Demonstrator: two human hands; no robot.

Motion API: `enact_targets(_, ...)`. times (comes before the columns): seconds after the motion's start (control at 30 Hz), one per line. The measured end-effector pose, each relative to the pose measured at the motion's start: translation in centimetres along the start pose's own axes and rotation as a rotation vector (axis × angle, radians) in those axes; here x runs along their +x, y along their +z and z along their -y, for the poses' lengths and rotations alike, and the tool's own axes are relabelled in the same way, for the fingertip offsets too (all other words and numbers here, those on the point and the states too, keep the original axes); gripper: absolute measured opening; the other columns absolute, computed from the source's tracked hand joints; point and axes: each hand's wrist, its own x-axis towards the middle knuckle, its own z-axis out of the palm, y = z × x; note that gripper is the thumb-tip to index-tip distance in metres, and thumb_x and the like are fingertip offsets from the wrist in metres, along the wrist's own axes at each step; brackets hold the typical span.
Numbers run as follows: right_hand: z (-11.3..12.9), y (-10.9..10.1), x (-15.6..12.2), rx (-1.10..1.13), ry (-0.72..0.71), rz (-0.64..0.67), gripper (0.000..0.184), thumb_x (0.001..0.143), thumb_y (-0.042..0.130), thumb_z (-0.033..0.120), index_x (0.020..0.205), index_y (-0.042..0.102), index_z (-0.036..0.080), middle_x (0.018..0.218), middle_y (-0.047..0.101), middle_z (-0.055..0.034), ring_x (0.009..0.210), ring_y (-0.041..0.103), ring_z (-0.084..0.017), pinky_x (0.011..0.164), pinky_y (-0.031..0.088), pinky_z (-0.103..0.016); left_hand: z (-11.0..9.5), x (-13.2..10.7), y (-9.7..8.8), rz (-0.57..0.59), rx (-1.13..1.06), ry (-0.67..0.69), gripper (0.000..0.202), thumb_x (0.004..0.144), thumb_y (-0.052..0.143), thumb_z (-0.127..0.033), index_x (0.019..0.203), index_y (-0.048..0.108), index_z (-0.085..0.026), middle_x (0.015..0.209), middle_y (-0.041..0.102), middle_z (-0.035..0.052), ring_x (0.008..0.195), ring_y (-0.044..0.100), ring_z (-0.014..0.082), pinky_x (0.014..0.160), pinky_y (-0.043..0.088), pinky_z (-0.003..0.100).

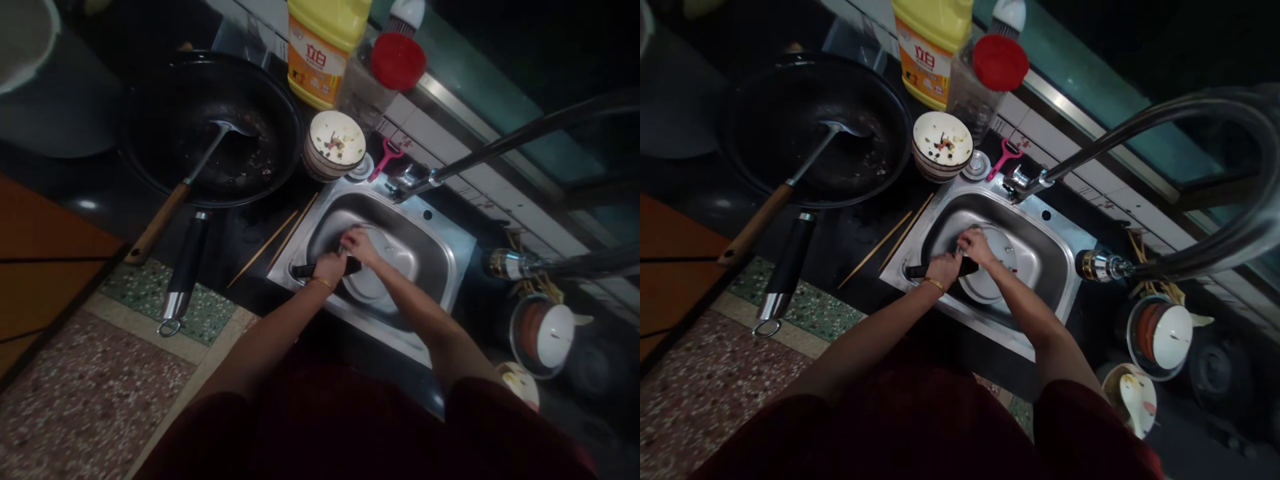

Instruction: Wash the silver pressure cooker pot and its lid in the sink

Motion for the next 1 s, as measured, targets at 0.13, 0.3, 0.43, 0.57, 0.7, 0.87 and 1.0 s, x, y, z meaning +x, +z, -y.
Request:
enact_targets(0.13,-1.0,-0.5,-1.1,-0.033,-0.027,-0.029,0.027,0.088,0.045,0.034,0.075,0.064,0.021,0.084,0.063,-0.0060,0.088,0.052,-0.021,0.089,0.037,-0.037,-0.3,0.1,0.0,0.016,0.001,0.013,0.032,0.094,0.031,-0.012,0.115,0.055,-0.007,0.097,0.063,0.0203,0.095,0.065,0.0271,0.075,0.047,0.035)
enact_targets(0.3,-2.3,-1.0,-0.9,-0.160,0.194,-0.048,0.028,0.087,0.039,0.024,0.080,0.065,0.019,0.089,0.061,-0.0099,0.092,0.049,-0.023,0.089,0.036,-0.039,-0.7,0.1,0.2,0.047,0.018,0.044,0.030,0.093,0.035,-0.013,0.116,0.054,-0.009,0.097,0.063,0.0195,0.094,0.065,0.0275,0.073,0.046,0.034)
enact_targets(0.43,-1.4,-0.9,-1.5,-0.133,-0.077,0.113,0.030,0.092,0.041,0.032,0.086,0.067,0.019,0.099,0.060,-0.0091,0.098,0.047,-0.023,0.092,0.034,-0.039,-0.7,0.1,0.4,0.041,0.024,0.025,0.030,0.092,0.038,-0.015,0.118,0.053,-0.010,0.098,0.062,0.0196,0.096,0.064,0.0283,0.075,0.046,0.036)
enact_targets(0.57,-1.0,-1.2,-1.6,-0.156,0.102,0.000,0.031,0.091,0.040,0.028,0.084,0.069,0.018,0.100,0.058,-0.0109,0.096,0.045,-0.024,0.091,0.035,-0.041,-0.6,0.0,0.5,0.041,0.052,0.038,0.031,0.088,0.052,-0.019,0.118,0.052,-0.010,0.100,0.061,0.0195,0.096,0.064,0.0292,0.076,0.047,0.037)
enact_targets(0.7,-1.1,-1.0,-2.1,-0.105,-0.152,0.104,0.027,0.090,0.045,0.031,0.085,0.070,0.020,0.104,0.058,-0.0084,0.101,0.044,-0.023,0.095,0.032,-0.040,-0.7,-0.2,0.5,0.019,0.095,0.037,0.034,0.087,0.056,-0.023,0.118,0.051,-0.010,0.100,0.061,0.0192,0.094,0.064,0.0294,0.076,0.047,0.037)
enact_targets(0.87,-1.9,-1.4,-1.5,-0.115,0.128,-0.097,0.028,0.090,0.043,0.026,0.084,0.070,0.020,0.099,0.054,-0.0092,0.098,0.044,-0.024,0.090,0.035,-0.040,-0.8,-0.2,0.4,0.036,0.125,0.039,0.044,0.079,0.068,-0.027,0.117,0.051,-0.012,0.099,0.061,0.0167,0.093,0.064,0.0291,0.076,0.047,0.036)
enact_targets(1.0,-0.9,0.0,-2.1,-0.083,-0.081,-0.033,0.024,0.088,0.047,0.027,0.083,0.070,0.021,0.103,0.057,-0.0092,0.101,0.045,-0.025,0.093,0.034,-0.041,-0.7,-0.2,0.5,0.027,0.161,0.026,0.044,0.081,0.065,-0.028,0.119,0.049,-0.012,0.101,0.061,0.0173,0.094,0.063,0.0283,0.077,0.047,0.036)
